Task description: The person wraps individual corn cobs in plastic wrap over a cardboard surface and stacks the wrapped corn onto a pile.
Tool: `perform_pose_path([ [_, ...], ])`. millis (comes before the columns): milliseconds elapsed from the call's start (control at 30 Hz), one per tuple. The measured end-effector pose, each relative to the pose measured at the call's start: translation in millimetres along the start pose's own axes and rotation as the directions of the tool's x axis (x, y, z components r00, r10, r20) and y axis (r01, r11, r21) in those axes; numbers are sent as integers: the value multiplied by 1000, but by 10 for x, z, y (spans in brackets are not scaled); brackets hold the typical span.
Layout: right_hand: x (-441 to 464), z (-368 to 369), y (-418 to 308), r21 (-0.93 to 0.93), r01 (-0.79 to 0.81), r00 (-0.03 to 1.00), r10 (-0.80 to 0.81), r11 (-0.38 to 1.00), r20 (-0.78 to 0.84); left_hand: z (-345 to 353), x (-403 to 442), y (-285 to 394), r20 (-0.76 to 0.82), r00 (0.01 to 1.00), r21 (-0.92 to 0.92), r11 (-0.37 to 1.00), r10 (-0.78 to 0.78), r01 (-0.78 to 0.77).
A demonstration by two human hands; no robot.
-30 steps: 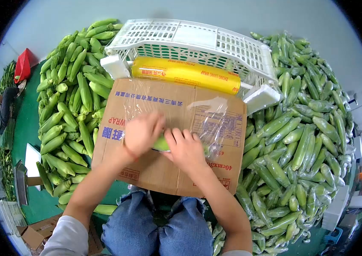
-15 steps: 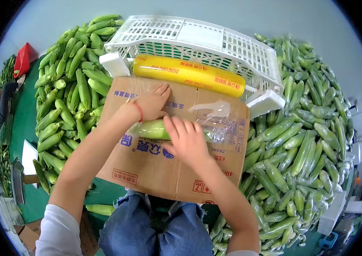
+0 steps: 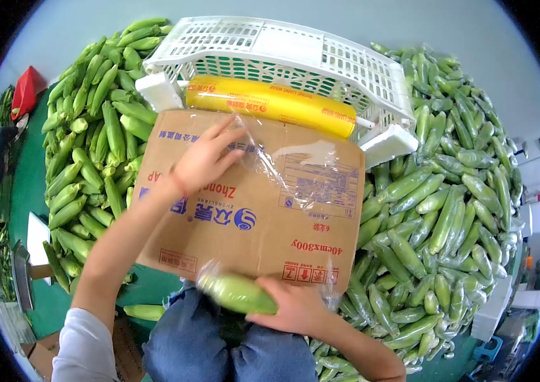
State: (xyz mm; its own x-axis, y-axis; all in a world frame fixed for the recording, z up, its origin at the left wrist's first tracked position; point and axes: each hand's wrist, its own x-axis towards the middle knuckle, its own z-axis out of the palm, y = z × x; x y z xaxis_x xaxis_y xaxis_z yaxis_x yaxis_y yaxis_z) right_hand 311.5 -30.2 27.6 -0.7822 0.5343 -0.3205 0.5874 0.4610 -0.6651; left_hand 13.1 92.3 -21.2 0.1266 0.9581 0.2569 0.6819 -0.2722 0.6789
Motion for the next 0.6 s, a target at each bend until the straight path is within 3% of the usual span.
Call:
perform_pose_path([
  [33,-20,-38,43,162,-168,984,176,972,-35,56,-230,155,-188,982,-48,999,15,-25],
  [67,31,14,167,478,-205,956,279,854,-88,26,-469,401,-222,965,-4,989,142,-147],
  [100,52,102,263,748,-200,914,396,633,-91,73,-645,630,-180,959,-33,973,219,-228],
  [133,163,-67,48,932,-183,924,379,313,55,154,-739,715,-115,952,-86,952,283,-293],
  [167,250,-89,-25,962,-253,946,235,98,225,224,-785,780,-66,937,-143,926,344,-350],
  [200,327,-120,-66,935,-343,936,54,-95,349,270,-733,889,-233,964,-512,827,128,-233],
  [233,414,-134,-103,859,-437,899,-140,-268,414,297,-644,1025,-291,948,-808,563,-126,-173],
  [267,532,-71,-110,734,-490,864,-376,-470,336,325,-590,1108,-212,906,-971,184,-367,-152],
  [300,615,43,-119,553,-559,805,-565,-618,181,321,-591,1084,-140,951,-986,-46,-277,-158],
  [367,718,258,-260,552,-541,788,-611,-634,70,212,-580,897,-77,996,-868,-488,-50,-92],
  [433,723,151,-283,771,-405,873,-458,-492,166,77,-580,909,-48,961,-956,-265,-271,-122],
  [500,640,95,-182,964,-266,964,-10,21,267,-19,-634,858,-108,812,-978,208,-573,17],
  [533,593,26,-156,875,-136,987,138,465,80,24,-675,802,-155,757,-953,297,-634,54],
  [567,538,-26,-143,568,-94,970,204,818,-133,85,-757,741,-208,697,-921,378,-687,98],
  [600,509,-32,-115,458,-60,945,198,887,-261,155,-865,627,-252,708,-901,427,-660,77],
])
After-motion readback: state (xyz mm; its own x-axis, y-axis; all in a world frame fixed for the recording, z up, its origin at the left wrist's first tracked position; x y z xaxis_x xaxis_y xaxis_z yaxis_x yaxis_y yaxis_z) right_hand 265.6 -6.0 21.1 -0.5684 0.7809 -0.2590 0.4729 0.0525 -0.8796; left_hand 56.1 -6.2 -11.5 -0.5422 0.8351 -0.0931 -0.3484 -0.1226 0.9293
